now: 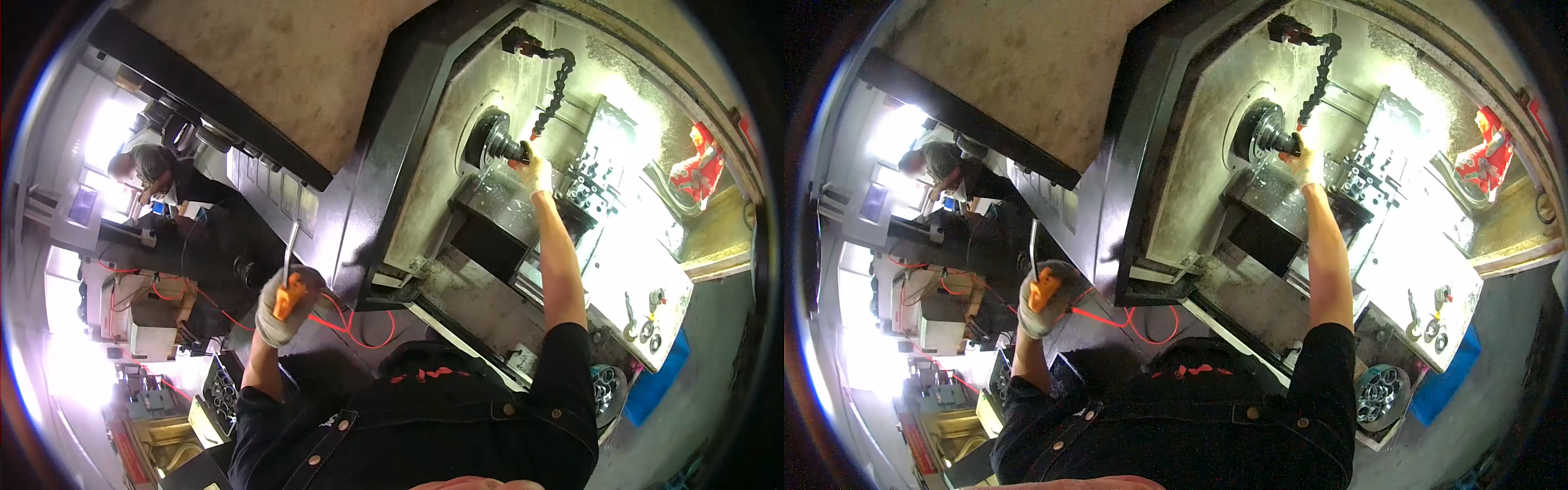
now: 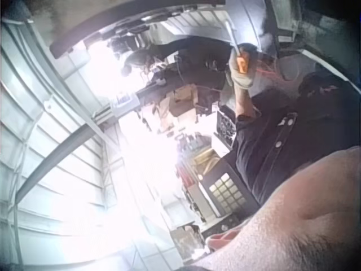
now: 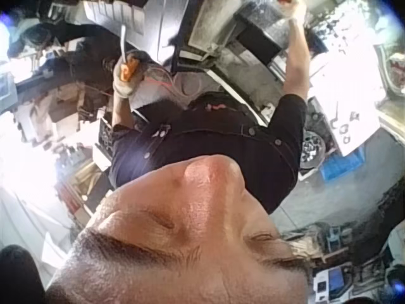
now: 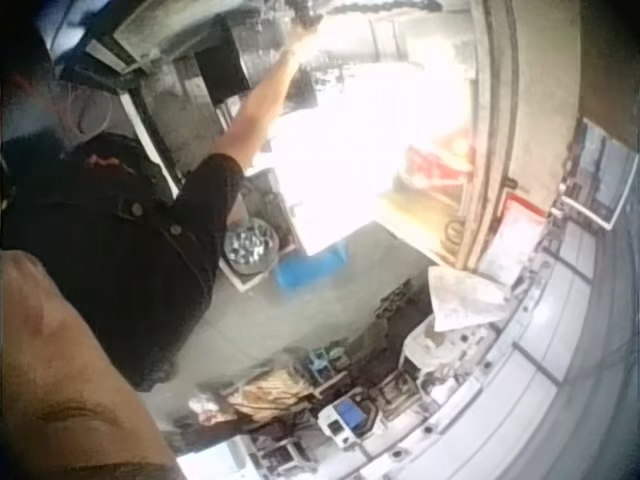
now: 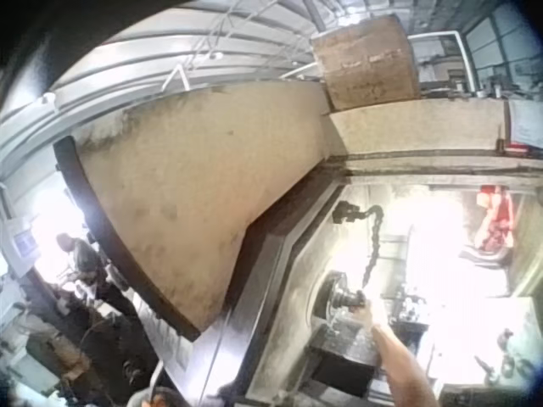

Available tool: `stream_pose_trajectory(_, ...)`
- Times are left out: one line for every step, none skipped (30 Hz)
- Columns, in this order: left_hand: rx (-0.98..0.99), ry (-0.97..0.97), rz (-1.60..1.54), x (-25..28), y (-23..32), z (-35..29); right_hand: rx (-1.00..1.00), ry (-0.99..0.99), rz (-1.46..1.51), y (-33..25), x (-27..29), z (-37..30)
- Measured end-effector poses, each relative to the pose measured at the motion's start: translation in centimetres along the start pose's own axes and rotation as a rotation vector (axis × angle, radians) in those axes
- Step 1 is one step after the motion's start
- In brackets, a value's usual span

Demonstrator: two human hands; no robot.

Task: The person operates a CNC lathe, repeatedly loading small metal rings into the chuck, using a screwdriver to secure them, and then removing the rings after processing. The person places the processed rings into a tray and continues the cycle with new rings from a nearby container.

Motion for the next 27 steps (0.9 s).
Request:
stream_pose_trajectory(0.044,-0.083,0.037,-1.3,1.5,-0.2,0.061,0.084,0.017,0.4,0.7,-0.3)
stream_pose_trajectory(0.095,-0.152,0.081,-2.7,2.8,-0.7,0.126,0.154,0.043,-0.3,1.1,-0.6)
stream_pose_trajectory(0.029,-0.193,0.048,-3.6,3.0,-0.9,-0.013,0.091,-0.005,0.4,0.8,-0.3)
stream_pose_trajectory(-0.045,-0.228,0.122,-4.1,2.9,-1.5,-0.018,0.083,0.009,0.6,0.7,-0.3)
stream_pose_trajectory(-0.089,-0.277,0.112,-4.6,3.1,-1.9,-0.023,0.073,0.023,0.9,0.7,-0.3)
stream_pose_trajectory(-0.131,-0.326,0.101,-5.3,3.4,-2.2,-0.028,0.061,0.038,1.3,0.7,-0.3)
stream_pose_trajectory(-0.075,-0.302,0.083,-5.5,3.5,-2.1,-0.145,0.004,0.095,2.4,0.8,-0.5)
stream_pose_trajectory(-0.059,-0.267,0.126,-5.0,3.6,-1.8,-0.252,-0.066,0.169,2.8,0.2,-0.2)
stream_pose_trajectory(-0.039,-0.23,0.169,-4.3,3.7,-1.2,-0.36,-0.142,0.242,3.1,-0.3,0.0)
stream_pose_trajectory(-0.02,-0.171,0.216,-3.4,4.0,-0.6,-0.558,-0.284,0.279,3.7,-1.2,-0.2)
stream_pose_trajectory(-0.06,-0.127,0.177,-3.0,4.8,0.6,-0.709,-0.322,0.352,5.4,-1.3,0.2)
stream_pose_trajectory(-0.207,0.008,0.254,-1.5,4.8,1.7,-0.738,-0.257,0.37,4.3,-1.3,-0.3)
stream_pose_trajectory(-0.46,0.092,0.364,-0.4,6.0,2.8,-0.654,-0.213,0.289,3.7,-0.8,0.0)
stream_pose_trajectory(-0.565,0.14,0.422,0.1,6.9,4.4,-0.69,-0.19,0.364,4.7,-0.4,0.3)
stream_pose_trajectory(-0.685,0.152,0.505,0.9,7.4,5.6,-0.668,-0.194,0.442,4.2,-0.5,0.2)
stream_pose_trajectory(-0.665,0.157,0.579,1.8,6.8,7.0,-0.652,-0.204,0.518,3.6,-1.1,0.0)
stream_pose_trajectory(-0.759,0.178,0.514,1.8,7.7,7.8,-0.667,-0.221,0.494,4.9,-1.2,0.5)
stream_pose_trajectory(-0.604,0.154,0.569,1.9,6.5,9.6,-0.685,-0.229,0.464,6.0,-1.4,0.9)
stream_pose_trajectory(-0.655,0.158,0.59,1.7,6.5,10.4,-0.702,-0.23,0.474,5.9,-1.9,0.8)
stream_pose_trajectory(-0.714,0.148,0.611,1.1,6.8,11.0,-0.727,-0.219,0.487,6.0,-2.1,0.5)
stream_pose_trajectory(-0.748,0.146,0.623,0.7,7.1,11.3,-0.752,-0.203,0.499,6.1,-2.3,0.4)
stream_pose_trajectory(-0.76,0.153,0.623,0.2,7.2,11.6,-0.745,-0.201,0.517,6.0,-2.3,0.3)
stream_pose_trajectory(-0.767,0.164,0.623,-0.3,7.3,11.7,-0.738,-0.201,0.527,5.6,-2.4,0.2)
stream_pose_trajectory(-0.779,0.175,0.627,-0.5,7.4,11.9,-0.731,-0.198,0.536,5.2,-2.4,0.1)
stream_pose_trajectory(-0.748,0.208,0.627,-1.1,7.3,12.0,-0.749,-0.148,0.498,5.4,-1.9,0.2)
stream_pose_trajectory(-0.717,0.237,0.628,-1.5,7.2,12.2,-0.746,-0.2,0.554,5.5,-1.7,0.2)
stream_pose_trajectory(-0.657,0.212,0.713,-1.7,6.7,12.9,-0.745,-0.141,0.49,6.0,-0.8,0.6)
Point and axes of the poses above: each hand's wrist, its own z-axis towards the middle knuckle, its own x-axis out of the back of the hand, y = z × x, the point moved 6 cm from there along z, towards the middle knuckle, and after that the axes turned 14 degrees about y, right-handed, at the moved point
